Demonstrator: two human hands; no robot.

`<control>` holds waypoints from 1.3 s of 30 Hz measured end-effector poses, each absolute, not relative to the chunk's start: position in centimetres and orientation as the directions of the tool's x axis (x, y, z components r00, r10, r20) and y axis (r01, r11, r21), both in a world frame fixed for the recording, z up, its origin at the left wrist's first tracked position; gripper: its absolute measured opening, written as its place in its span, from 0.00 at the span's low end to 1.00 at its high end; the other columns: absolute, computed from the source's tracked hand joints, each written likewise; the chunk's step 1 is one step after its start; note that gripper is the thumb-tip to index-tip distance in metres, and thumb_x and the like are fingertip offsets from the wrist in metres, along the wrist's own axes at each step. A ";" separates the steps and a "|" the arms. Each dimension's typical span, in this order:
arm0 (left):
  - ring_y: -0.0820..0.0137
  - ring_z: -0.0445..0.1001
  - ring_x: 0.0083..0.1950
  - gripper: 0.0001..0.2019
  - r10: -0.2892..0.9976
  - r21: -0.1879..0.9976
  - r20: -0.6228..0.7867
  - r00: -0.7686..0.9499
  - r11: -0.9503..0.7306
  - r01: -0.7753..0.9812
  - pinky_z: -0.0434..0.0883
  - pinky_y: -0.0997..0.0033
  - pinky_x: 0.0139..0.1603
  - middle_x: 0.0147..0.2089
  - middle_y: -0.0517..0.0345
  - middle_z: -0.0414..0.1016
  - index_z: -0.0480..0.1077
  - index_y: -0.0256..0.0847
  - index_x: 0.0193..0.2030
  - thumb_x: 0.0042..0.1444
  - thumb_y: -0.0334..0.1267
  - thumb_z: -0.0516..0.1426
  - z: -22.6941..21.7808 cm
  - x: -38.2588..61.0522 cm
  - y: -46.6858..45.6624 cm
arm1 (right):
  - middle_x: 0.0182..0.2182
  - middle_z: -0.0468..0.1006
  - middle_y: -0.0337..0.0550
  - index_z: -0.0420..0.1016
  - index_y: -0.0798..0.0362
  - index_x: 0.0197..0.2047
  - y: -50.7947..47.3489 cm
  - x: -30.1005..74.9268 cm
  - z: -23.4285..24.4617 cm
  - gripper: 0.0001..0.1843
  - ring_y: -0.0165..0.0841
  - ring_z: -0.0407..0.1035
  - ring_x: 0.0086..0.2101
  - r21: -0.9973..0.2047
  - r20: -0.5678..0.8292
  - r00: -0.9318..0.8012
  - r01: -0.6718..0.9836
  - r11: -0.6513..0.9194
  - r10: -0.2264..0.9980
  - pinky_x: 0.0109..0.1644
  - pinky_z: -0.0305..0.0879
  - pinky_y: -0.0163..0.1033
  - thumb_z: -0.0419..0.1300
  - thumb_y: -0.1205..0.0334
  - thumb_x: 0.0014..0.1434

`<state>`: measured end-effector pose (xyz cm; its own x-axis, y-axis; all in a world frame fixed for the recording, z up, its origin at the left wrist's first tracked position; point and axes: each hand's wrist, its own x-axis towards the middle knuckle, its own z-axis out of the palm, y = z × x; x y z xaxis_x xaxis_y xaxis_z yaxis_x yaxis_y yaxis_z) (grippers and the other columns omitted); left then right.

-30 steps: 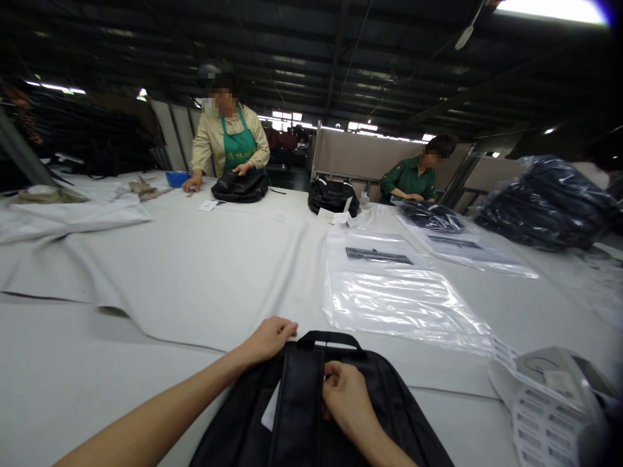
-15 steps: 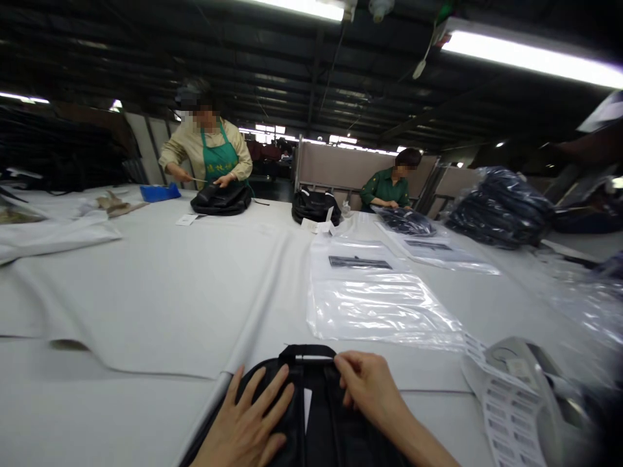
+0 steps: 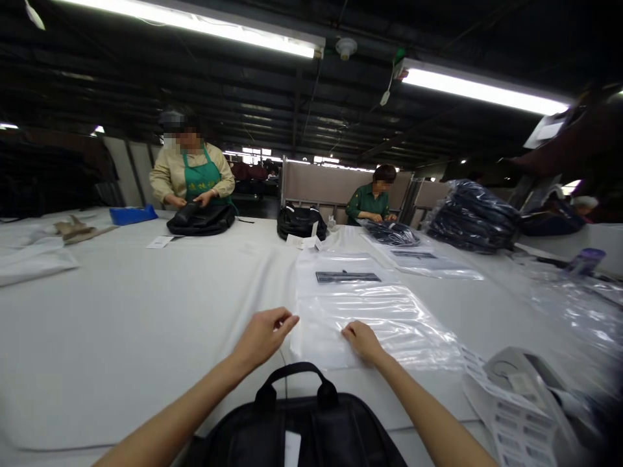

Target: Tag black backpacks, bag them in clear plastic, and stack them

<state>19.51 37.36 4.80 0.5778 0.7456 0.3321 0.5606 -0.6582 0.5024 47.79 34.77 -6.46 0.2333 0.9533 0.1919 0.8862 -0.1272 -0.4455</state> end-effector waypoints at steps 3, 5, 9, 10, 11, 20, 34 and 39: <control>0.65 0.71 0.39 0.22 0.685 0.391 0.328 0.651 -0.726 0.566 0.66 0.70 0.40 0.39 0.54 0.75 0.70 0.40 0.43 0.58 0.57 0.48 3.9 23.9 40.1 | 0.24 0.72 0.43 0.68 0.55 0.24 35.8 48.8 -6.3 0.16 0.32 0.66 0.28 -0.397 0.211 0.214 0.911 -0.116 0.954 0.34 0.56 0.36 0.49 0.61 0.62; 0.56 0.68 0.48 0.33 0.644 0.319 0.352 0.679 -0.765 0.560 0.65 0.60 0.47 0.47 0.49 0.72 0.65 0.42 0.54 0.48 0.62 0.56 3.4 26.8 40.6 | 0.25 0.72 0.43 0.67 0.54 0.27 36.4 49.2 -6.2 0.17 0.32 0.66 0.29 -0.368 0.241 0.199 0.924 -0.100 0.950 0.34 0.55 0.36 0.45 0.62 0.64; 0.46 0.56 0.59 0.39 0.569 0.156 0.410 0.713 -0.814 0.559 0.45 0.39 0.59 0.58 0.41 0.62 0.62 0.43 0.57 0.40 0.60 0.63 3.8 31.0 40.2 | 0.28 0.72 0.45 0.66 0.54 0.32 37.1 48.9 -6.3 0.13 0.35 0.65 0.31 -0.335 0.314 0.141 0.942 -0.029 0.939 0.36 0.56 0.38 0.45 0.63 0.64; 0.45 0.53 0.61 0.37 0.549 0.121 0.424 0.721 -0.823 0.555 0.40 0.38 0.60 0.59 0.41 0.60 0.63 0.43 0.57 0.41 0.58 0.63 4.0 31.5 40.2 | 0.29 0.72 0.46 0.66 0.54 0.33 37.2 48.6 -6.4 0.12 0.36 0.65 0.32 -0.334 0.331 0.121 0.943 -0.004 0.936 0.37 0.57 0.39 0.45 0.63 0.64; 0.46 0.50 0.62 0.37 0.517 0.078 0.432 0.739 -0.838 0.541 0.37 0.38 0.61 0.62 0.41 0.57 0.62 0.44 0.57 0.42 0.57 0.63 4.2 31.9 40.3 | 0.30 0.72 0.47 0.66 0.55 0.34 37.3 48.4 -6.5 0.11 0.37 0.65 0.33 -0.336 0.348 0.101 0.942 0.023 0.932 0.38 0.57 0.39 0.46 0.63 0.64; 0.62 0.73 0.38 0.06 0.620 0.028 0.080 0.780 -0.784 0.620 0.65 0.57 0.46 0.33 0.49 0.75 0.72 0.37 0.30 0.56 0.34 0.56 1.7 29.8 43.5 | 0.31 0.72 0.44 0.72 0.52 0.34 36.0 47.6 -5.3 0.11 0.35 0.64 0.36 -0.376 0.401 -0.135 0.878 0.297 0.906 0.44 0.60 0.39 0.50 0.61 0.63; 0.72 0.69 0.30 0.10 0.661 0.436 0.068 0.747 -0.693 0.574 0.61 0.76 0.29 0.27 0.60 0.72 0.73 0.40 0.29 0.55 0.40 0.54 0.0 27.9 44.9 | 0.26 0.75 0.39 0.71 0.54 0.32 36.9 47.9 -4.9 0.16 0.30 0.69 0.28 -0.561 0.371 0.082 0.813 0.153 0.925 0.33 0.61 0.32 0.45 0.58 0.62; 0.70 0.69 0.34 0.02 0.757 0.428 0.104 0.646 -0.620 0.657 0.63 0.72 0.33 0.32 0.57 0.72 0.68 0.37 0.32 0.51 0.32 0.56 -0.9 28.8 44.7 | 0.27 0.72 0.41 0.67 0.53 0.30 36.8 47.2 -5.0 0.12 0.33 0.66 0.31 -0.425 0.446 0.020 0.885 0.192 0.895 0.38 0.61 0.36 0.51 0.57 0.62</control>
<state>28.81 44.72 -0.90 0.6456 0.7565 0.1043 0.6573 -0.6200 0.4285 47.16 36.79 -4.98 0.0195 0.8950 0.4457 0.8847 0.1922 -0.4247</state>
